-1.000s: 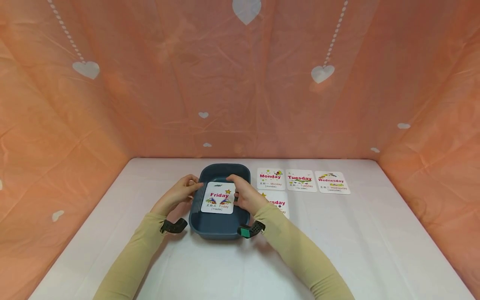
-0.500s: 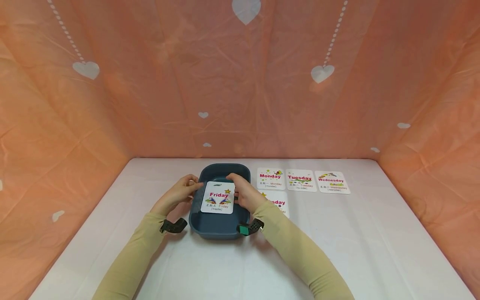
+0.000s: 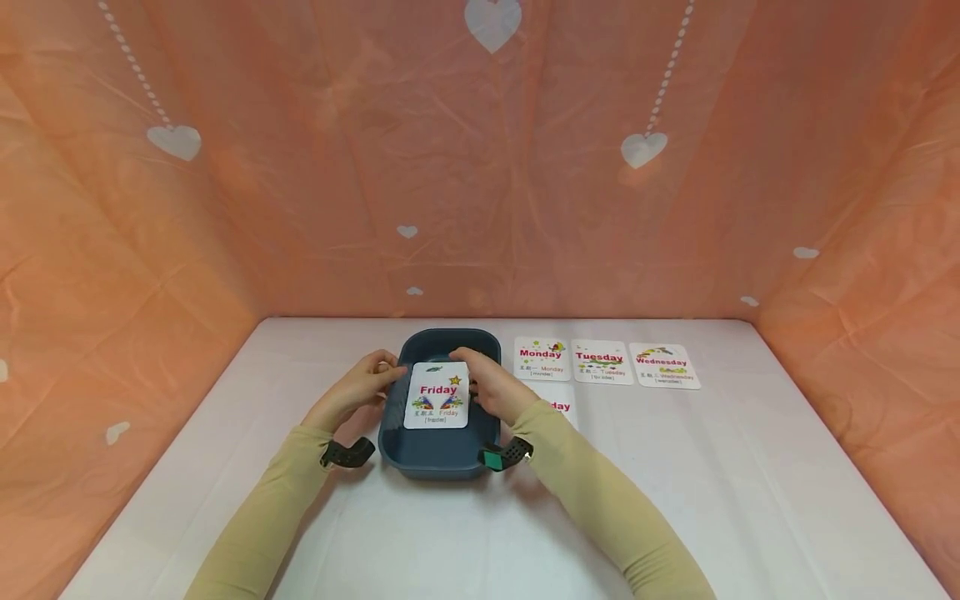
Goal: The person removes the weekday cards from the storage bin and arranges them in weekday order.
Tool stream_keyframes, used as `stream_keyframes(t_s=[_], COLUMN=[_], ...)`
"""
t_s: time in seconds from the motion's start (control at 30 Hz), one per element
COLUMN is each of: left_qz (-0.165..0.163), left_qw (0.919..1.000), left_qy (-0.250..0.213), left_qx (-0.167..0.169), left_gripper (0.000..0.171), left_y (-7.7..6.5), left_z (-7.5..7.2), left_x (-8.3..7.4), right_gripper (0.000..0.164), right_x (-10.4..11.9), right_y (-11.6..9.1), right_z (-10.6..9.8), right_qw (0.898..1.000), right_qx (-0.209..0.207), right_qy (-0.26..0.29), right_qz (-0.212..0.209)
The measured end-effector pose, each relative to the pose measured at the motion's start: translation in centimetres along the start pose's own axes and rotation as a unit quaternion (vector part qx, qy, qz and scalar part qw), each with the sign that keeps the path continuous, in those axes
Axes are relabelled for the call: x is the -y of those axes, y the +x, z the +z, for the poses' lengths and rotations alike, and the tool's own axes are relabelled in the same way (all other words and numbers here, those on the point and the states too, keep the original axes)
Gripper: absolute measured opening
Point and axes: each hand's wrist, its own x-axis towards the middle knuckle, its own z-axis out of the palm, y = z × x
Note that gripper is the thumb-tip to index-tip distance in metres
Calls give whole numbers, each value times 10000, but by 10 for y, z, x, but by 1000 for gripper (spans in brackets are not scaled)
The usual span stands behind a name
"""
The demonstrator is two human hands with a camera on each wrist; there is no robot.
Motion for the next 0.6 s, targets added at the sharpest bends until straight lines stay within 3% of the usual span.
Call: stream_keyframes(t_s=[0.1, 0.3, 0.43, 0.6], left_qz=[-52, 29, 68, 34], left_qw=[10000, 10000, 9999, 10000], left_qy=[21, 47, 64, 24], left_qx=[-40, -46, -75, -51], left_gripper=[18, 21, 20, 20], left_y=[0, -1, -2, -1], left_z=[0, 0, 0, 0], left_x=[0, 0, -1, -1], right_gripper=[71, 62, 69, 72], right_x=[1, 6, 9, 7], right_y=[-3, -7, -7, -3], right_z=[0, 0, -2, -4], right_qw=[9997, 9971, 9941, 9807], right_qx=[105, 318, 313, 186], right_qy=[-188, -549, -886, -1682], right_qz=[-77, -412, -544, -980])
